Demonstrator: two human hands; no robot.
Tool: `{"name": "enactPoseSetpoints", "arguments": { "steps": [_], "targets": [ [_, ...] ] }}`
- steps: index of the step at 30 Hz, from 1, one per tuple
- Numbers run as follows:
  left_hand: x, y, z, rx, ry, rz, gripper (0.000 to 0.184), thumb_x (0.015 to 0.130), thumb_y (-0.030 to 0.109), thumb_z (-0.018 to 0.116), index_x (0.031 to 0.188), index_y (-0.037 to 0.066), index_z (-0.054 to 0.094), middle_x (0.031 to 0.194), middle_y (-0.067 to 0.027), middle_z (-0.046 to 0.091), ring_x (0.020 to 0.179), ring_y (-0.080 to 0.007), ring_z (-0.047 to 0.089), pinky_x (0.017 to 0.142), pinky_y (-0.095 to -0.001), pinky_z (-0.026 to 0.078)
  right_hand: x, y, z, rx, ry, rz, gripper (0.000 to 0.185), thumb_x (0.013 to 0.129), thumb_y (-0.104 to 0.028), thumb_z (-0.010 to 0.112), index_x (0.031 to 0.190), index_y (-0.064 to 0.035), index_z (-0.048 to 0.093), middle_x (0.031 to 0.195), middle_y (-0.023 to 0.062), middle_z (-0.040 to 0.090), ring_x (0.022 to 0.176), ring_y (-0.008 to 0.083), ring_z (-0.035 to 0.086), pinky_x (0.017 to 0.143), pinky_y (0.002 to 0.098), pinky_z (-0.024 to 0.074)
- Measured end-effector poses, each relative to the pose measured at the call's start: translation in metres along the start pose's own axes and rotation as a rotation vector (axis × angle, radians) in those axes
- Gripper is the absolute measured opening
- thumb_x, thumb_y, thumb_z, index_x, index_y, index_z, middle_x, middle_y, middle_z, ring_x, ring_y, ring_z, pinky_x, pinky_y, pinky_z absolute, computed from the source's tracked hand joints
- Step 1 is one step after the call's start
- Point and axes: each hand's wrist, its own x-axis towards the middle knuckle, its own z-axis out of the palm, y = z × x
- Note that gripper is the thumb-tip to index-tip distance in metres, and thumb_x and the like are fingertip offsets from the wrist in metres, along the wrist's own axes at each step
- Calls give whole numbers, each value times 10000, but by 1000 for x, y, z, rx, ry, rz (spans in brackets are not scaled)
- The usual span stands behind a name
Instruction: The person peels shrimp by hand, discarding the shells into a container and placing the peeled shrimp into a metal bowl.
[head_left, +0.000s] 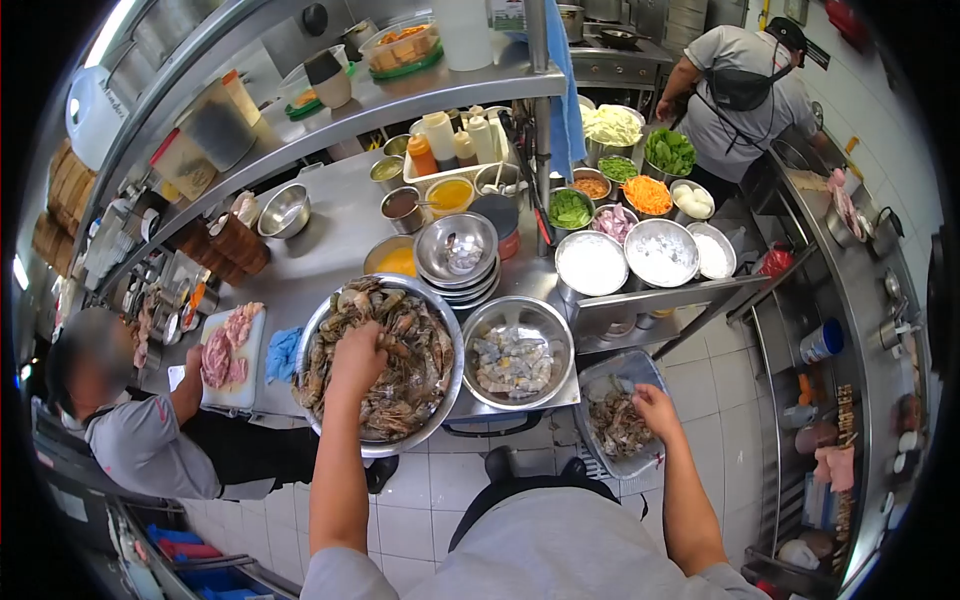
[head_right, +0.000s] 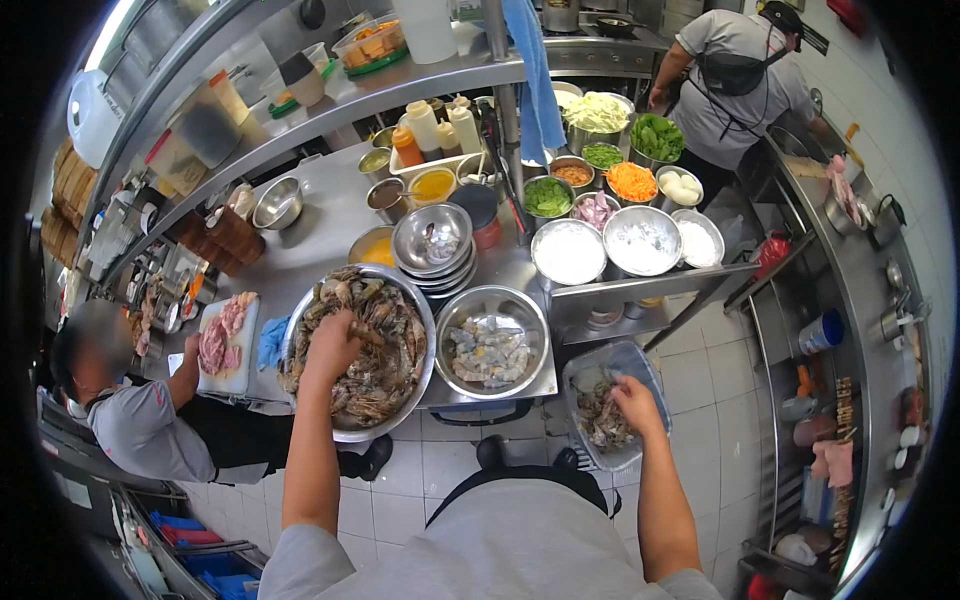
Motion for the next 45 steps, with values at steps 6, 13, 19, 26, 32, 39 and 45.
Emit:
{"name": "enactPoseSetpoints", "arguments": {
  "steps": [6,13,19,26,32,39,45],
  "targets": [
    [4,84,-30,-656,-122,20,302,798,95,679,1082,30,598,887,-150,674,782,-262,640,733,-368,505,-14,-176,-4,118,13,-307,329,901,-96,657,1221,-21,633,1121,110,665,995,203,649,874,313,516],
    [12,218,65,-872,-482,308,422,806,72,698,1200,36,552,1002,-121,654,936,-154,632,825,-305,507,-32,-265,3,-71,-57,-588,454,880,-156,694,1302,-43,572,1139,130,649,1043,247,628,902,335,500],
    [0,280,155,-1048,-395,418,563,788,-36,621,1331,68,517,1191,-162,595,1034,-280,628,879,-367,505,-7,-168,-2,460,-136,-1,226,923,-190,667,1050,-11,613,862,40,633,751,98,567,690,275,482],
    [-12,311,180,-464,-48,855,453,829,58,576,1279,99,605,1124,-128,600,974,-317,621,856,-415,498,-11,-111,-11,-100,15,-33,287,950,-295,629,922,-11,599,802,98,652,738,207,619,678,354,476],
    [-24,331,209,-684,-195,611,412,838,59,622,1249,22,628,1090,-185,680,927,-382,665,833,-444,538,-28,-118,-22,-234,189,-162,274,918,-292,638,957,-23,603,885,212,660,856,412,628,746,461,479],
    [-29,333,206,-851,-505,326,432,869,117,611,1281,-9,584,1085,-251,671,998,-403,657,857,-438,530,-28,-110,-25,-207,178,-249,289,906,-313,651,943,-28,628,881,209,675,841,407,648,726,485,490],
    [-40,338,213,-822,-368,419,443,893,136,567,1312,-7,535,1111,-281,651,1053,-440,618,901,-473,497,-18,-107,-14,-262,131,-157,302,910,-314,578,967,-18,595,913,235,665,888,452,619,756,510,479]
  ]
}}
